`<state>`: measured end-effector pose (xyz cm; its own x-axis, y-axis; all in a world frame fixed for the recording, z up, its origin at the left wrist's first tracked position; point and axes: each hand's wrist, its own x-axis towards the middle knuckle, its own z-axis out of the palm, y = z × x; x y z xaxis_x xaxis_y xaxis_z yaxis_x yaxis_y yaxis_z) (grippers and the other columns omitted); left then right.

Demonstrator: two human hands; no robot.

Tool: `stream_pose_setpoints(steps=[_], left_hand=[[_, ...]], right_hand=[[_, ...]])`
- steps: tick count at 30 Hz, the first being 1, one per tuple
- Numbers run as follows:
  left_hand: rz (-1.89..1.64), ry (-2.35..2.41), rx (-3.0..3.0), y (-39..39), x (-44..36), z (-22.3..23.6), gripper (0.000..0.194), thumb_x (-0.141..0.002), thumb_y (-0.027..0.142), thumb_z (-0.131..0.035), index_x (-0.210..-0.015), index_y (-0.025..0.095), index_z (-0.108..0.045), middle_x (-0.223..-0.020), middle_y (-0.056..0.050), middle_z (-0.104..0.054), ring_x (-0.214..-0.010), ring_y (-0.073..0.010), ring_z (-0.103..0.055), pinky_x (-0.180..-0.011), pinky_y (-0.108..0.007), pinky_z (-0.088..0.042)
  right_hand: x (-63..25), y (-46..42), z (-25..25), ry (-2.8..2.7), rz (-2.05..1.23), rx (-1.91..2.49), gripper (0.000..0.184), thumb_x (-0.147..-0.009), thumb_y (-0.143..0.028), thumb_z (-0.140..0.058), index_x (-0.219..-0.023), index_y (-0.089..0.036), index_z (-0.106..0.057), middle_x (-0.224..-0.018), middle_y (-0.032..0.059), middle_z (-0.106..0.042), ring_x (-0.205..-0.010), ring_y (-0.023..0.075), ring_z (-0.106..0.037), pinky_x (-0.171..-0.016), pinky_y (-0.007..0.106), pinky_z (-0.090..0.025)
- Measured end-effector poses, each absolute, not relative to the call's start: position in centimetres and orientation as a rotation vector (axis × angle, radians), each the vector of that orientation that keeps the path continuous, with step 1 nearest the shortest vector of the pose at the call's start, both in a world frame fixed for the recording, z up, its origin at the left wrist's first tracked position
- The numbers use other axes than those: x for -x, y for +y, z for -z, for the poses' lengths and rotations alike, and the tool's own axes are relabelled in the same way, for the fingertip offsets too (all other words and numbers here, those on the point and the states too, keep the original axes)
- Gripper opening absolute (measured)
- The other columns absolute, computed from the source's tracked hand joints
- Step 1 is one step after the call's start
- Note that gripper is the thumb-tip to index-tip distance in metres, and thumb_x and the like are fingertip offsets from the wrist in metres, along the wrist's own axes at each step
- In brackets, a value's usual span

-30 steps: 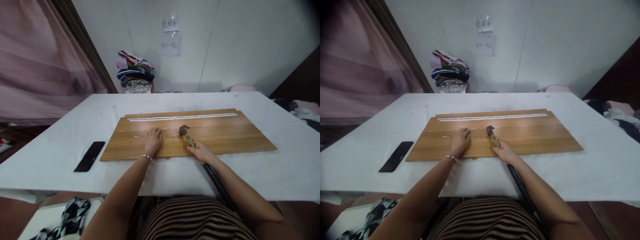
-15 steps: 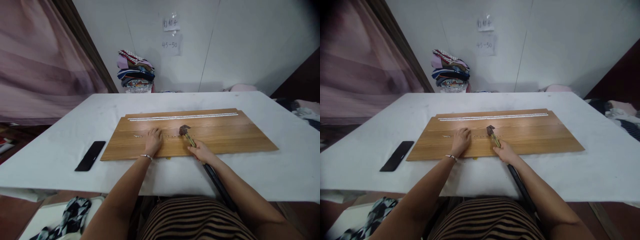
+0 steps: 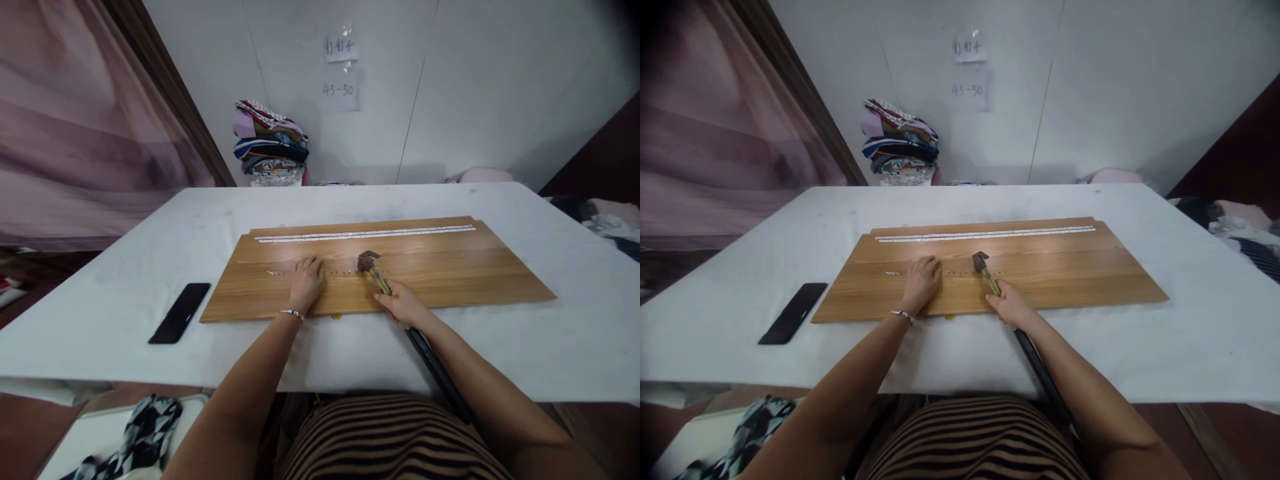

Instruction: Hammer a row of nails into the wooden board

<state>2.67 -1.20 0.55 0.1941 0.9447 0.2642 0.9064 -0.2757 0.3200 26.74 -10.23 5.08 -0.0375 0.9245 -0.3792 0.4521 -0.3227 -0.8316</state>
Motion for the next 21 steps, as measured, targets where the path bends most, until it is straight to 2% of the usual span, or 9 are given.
stream_pose_setpoints(steps=[6,21], left_hand=[[-0.613,1.842,-2.354,-1.26,-2.7,-0.65,0.029,-0.094,0.02,-0.047,-0.112,0.021,-0.07,-0.129,-0.011,-0.067,-0.125,-0.026,-0.056,-0.111,-0.043,-0.041],[-0.63,1.83,-2.356,-1.22,-2.63,-0.57,0.029,-0.094,0.021,-0.047,-0.11,0.023,-0.07,-0.127,-0.01,-0.067,-0.126,-0.0263,-0.056,-0.112,-0.045,-0.041]], right_hand=[[-26.74,-10.22,-4.84,-1.445,-1.329,1.761,0.004,-0.092,-0.017,-0.052,-0.095,-0.02,-0.05,-0.035,-0.0129,-0.04,-0.03,0.011,-0.037,-0.035,0.02,-0.027],[-26.8,-10.28,-4.76,-1.421,-1.337,1.772,0.006,-0.091,-0.018,-0.053,-0.09,-0.021,-0.049,-0.037,-0.0122,-0.04,-0.03,0.0106,-0.038,-0.036,0.02,-0.027]])
